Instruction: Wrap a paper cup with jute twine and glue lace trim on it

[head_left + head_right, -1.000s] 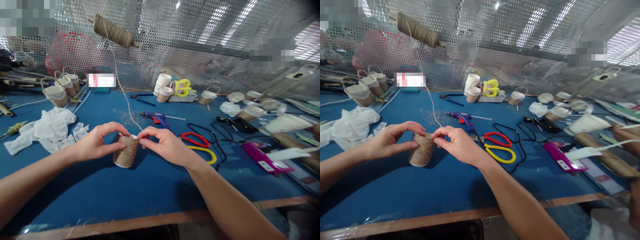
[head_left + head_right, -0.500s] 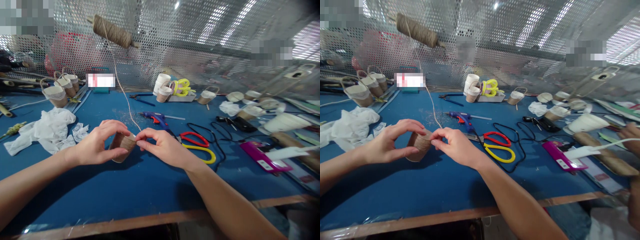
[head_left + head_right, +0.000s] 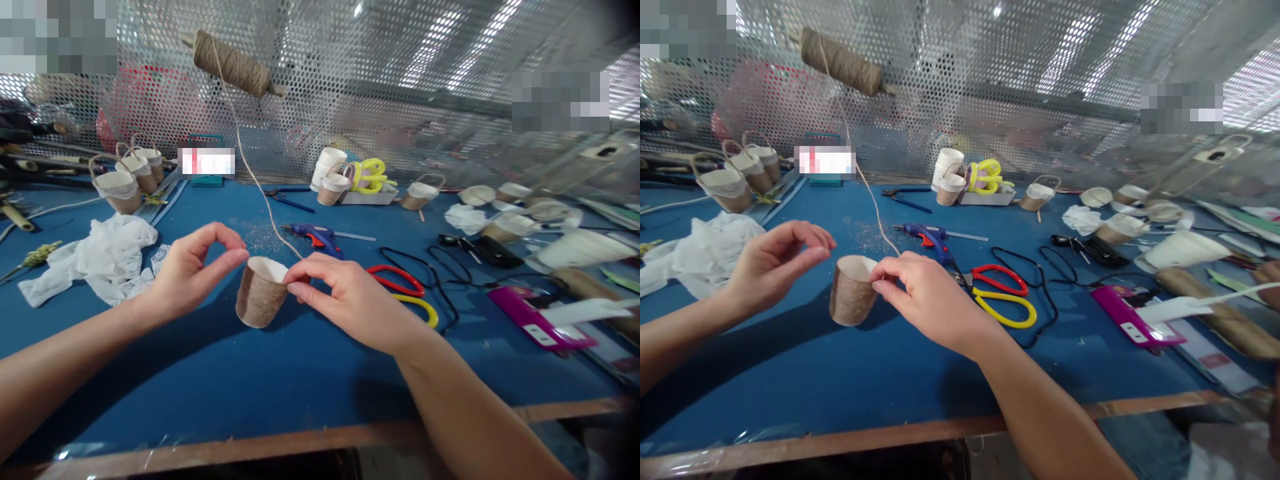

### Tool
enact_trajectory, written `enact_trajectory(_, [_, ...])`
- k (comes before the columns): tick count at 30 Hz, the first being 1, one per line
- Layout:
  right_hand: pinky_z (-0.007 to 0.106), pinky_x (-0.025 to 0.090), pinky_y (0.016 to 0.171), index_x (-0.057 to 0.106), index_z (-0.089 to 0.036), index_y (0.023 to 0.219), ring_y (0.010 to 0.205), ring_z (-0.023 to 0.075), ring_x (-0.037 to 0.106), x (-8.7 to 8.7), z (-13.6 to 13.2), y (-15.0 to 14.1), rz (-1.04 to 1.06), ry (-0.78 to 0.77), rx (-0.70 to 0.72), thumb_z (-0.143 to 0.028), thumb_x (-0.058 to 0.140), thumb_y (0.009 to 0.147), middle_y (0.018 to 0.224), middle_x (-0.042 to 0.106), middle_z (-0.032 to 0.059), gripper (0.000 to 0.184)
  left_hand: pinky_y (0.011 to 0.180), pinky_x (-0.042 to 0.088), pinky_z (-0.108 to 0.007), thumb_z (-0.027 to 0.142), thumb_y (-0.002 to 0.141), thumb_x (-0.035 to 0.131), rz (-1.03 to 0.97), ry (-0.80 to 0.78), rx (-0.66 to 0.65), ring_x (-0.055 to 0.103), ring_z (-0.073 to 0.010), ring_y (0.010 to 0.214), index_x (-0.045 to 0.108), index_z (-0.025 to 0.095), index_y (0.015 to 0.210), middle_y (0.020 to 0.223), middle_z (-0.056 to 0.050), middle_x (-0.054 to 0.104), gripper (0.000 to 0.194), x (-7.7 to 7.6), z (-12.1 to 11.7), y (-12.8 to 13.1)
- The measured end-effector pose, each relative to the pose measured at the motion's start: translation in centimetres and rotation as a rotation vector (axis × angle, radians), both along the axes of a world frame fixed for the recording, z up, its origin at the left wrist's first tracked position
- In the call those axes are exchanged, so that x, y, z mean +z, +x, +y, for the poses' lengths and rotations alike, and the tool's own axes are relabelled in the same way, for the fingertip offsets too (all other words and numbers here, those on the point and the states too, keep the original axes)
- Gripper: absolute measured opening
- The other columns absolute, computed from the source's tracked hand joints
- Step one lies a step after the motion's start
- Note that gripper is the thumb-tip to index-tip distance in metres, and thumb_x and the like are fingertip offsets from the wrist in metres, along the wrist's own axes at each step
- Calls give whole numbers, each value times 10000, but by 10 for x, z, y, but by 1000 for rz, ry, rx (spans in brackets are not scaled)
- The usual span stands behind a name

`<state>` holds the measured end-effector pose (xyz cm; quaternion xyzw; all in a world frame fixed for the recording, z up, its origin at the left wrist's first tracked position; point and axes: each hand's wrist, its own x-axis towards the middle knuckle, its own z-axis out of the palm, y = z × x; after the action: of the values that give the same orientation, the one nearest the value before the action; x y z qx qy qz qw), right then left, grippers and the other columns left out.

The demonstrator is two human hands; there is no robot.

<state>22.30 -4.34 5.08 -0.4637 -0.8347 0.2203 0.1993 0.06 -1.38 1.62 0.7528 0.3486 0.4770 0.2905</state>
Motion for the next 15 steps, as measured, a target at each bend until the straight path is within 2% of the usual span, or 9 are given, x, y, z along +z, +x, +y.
enact_trajectory(3, [256, 427, 673, 658, -213, 890, 720, 134, 571, 4, 0, 3, -58, -5, -19, -246, 504, 870, 791, 621, 19, 160, 629, 437, -264, 268, 844, 518, -45, -52, 130, 536, -133, 651, 484, 186, 660, 627, 8, 544, 204, 1, 4, -3])
enact_trajectory(5, [251, 422, 671, 660, -209, 880, 721, 131, 570, 6, 0, 3, -83, -13, -20, -243, 498, 870, 794, 626, 19, 166, 632, 430, -277, 279, 884, 432, 22, -41, 106, 524, -136, 624, 474, 186, 579, 576, 4, 523, 321, 3, 5, -2])
enact_trajectory(7, [248, 418, 670, 659, -206, 874, 726, 131, 571, 8, 0, 1, -99, -17, -23, -240, 497, 869, 796, 629, 18, 166, 694, 432, -308, 304, 909, 376, 131, 37, 53, 539, -155, 676, 502, 185, 557, 605, -19, 555, 392, 6, 4, 0])
enact_trajectory(8, [249, 417, 668, 659, -205, 870, 727, 133, 571, 8, 0, 0, -107, -15, -24, -239, 498, 867, 793, 630, 19, 164, 738, 429, -327, 323, 903, 399, 187, 94, 27, 551, -170, 735, 540, 181, 603, 667, -34, 592, 362, 8, 3, 2])
enact_trajectory(10, [250, 416, 665, 656, -202, 854, 720, 135, 568, 8, 0, -2, -114, -4, -24, -234, 504, 864, 779, 630, 18, 156, 828, 410, -371, 362, 834, 548, 292, 202, -26, 556, -208, 890, 591, 170, 795, 851, -63, 647, 201, 9, 0, 8])
enact_trajectory(12, [249, 416, 662, 655, -202, 842, 714, 134, 565, 8, 0, -4, -108, 12, -13, -222, 507, 862, 767, 631, 15, 150, 890, 379, -416, 366, 752, 660, 374, 252, -86, 532, -244, 1014, 573, 166, 917, 953, -80, 655, 274, 7, -3, 14])
enact_trajectory(15, [244, 416, 667, 659, -211, 865, 721, 130, 564, 7, -1, -6, -91, 30, -1, -203, 520, 859, 758, 629, 3, 140, 906, 363, -443, 304, 760, 653, 391, 246, -148, 524, -257, 1052, 560, 163, 852, 881, -69, 660, 193, 1, -5, 21])
